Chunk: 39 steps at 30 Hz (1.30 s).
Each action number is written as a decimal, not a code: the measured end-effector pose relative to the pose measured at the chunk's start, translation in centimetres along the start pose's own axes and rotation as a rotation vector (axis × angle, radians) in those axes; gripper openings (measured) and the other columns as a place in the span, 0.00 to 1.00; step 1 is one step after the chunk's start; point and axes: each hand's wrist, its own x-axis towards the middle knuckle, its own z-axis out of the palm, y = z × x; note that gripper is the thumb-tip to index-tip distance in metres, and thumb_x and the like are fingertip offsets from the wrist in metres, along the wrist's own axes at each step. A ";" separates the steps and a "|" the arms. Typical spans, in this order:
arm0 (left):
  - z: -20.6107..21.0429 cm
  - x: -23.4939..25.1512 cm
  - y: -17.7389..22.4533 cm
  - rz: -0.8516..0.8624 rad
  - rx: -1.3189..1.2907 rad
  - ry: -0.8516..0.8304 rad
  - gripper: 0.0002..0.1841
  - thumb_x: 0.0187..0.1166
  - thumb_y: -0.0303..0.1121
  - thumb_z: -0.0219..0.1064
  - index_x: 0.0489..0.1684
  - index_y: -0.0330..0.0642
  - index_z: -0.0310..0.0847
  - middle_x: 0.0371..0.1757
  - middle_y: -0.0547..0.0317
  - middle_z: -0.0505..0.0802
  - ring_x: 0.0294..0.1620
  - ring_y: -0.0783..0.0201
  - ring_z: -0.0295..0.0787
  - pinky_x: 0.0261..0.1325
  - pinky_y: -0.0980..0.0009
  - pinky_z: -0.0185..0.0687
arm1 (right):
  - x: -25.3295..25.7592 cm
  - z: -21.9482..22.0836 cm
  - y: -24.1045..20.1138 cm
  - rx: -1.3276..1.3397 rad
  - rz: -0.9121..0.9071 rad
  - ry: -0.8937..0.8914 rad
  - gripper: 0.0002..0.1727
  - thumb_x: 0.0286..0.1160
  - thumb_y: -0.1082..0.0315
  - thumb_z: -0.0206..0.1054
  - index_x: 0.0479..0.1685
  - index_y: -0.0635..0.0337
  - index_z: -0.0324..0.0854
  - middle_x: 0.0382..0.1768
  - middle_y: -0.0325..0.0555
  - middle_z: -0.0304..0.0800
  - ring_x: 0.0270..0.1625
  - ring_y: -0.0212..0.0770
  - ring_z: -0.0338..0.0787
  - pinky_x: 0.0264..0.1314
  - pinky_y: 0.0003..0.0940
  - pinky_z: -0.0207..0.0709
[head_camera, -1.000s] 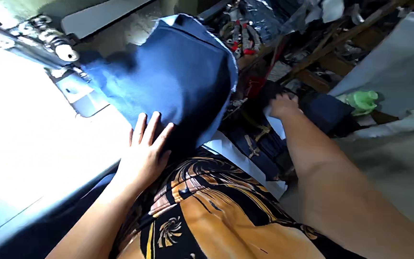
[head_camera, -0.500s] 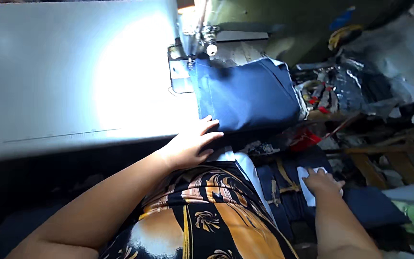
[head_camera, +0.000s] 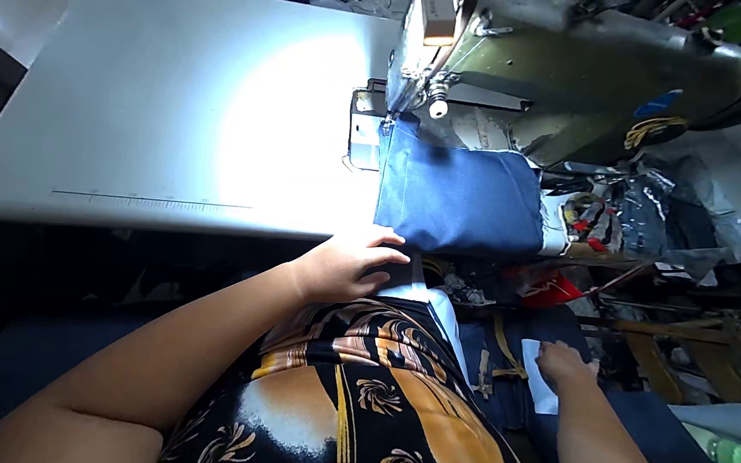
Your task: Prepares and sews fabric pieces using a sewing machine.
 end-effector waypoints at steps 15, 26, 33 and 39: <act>-0.4 0.6 0.8 0.004 0.088 0.024 0.14 0.84 0.39 0.60 0.55 0.55 0.93 0.68 0.64 0.90 0.76 0.64 0.80 0.82 0.47 0.67 | 1.1 -0.8 -1.4 -0.035 0.075 -0.039 0.36 0.76 0.46 0.70 0.82 0.54 0.76 0.88 0.55 0.66 0.94 0.62 0.54 0.86 0.84 0.33; -1.6 5.5 3.8 0.143 0.038 -0.116 0.18 0.83 0.37 0.61 0.68 0.57 0.87 0.77 0.61 0.85 0.63 0.63 0.88 0.58 0.56 0.83 | -15.6 -17.2 -2.7 0.427 -0.649 0.048 0.19 0.89 0.58 0.60 0.44 0.67 0.86 0.39 0.63 0.88 0.48 0.59 0.87 0.54 0.66 0.75; -3.9 5.4 8.4 0.060 0.146 -0.607 0.04 0.79 0.33 0.67 0.42 0.45 0.85 0.41 0.55 0.92 0.33 0.51 0.91 0.30 0.47 0.84 | -27.8 -22.3 -12.1 0.504 -1.693 0.442 0.16 0.85 0.54 0.62 0.31 0.55 0.79 0.16 0.30 0.70 0.19 0.22 0.71 0.19 0.20 0.61; -19.0 -4.1 6.3 -0.159 0.342 0.163 0.14 0.87 0.37 0.56 0.54 0.36 0.83 0.48 0.58 0.91 0.50 0.75 0.88 0.55 0.73 0.85 | -22.0 -19.4 -13.9 0.518 -1.383 -0.017 0.10 0.66 0.63 0.80 0.36 0.61 0.89 0.27 0.42 0.89 0.32 0.34 0.87 0.37 0.40 0.81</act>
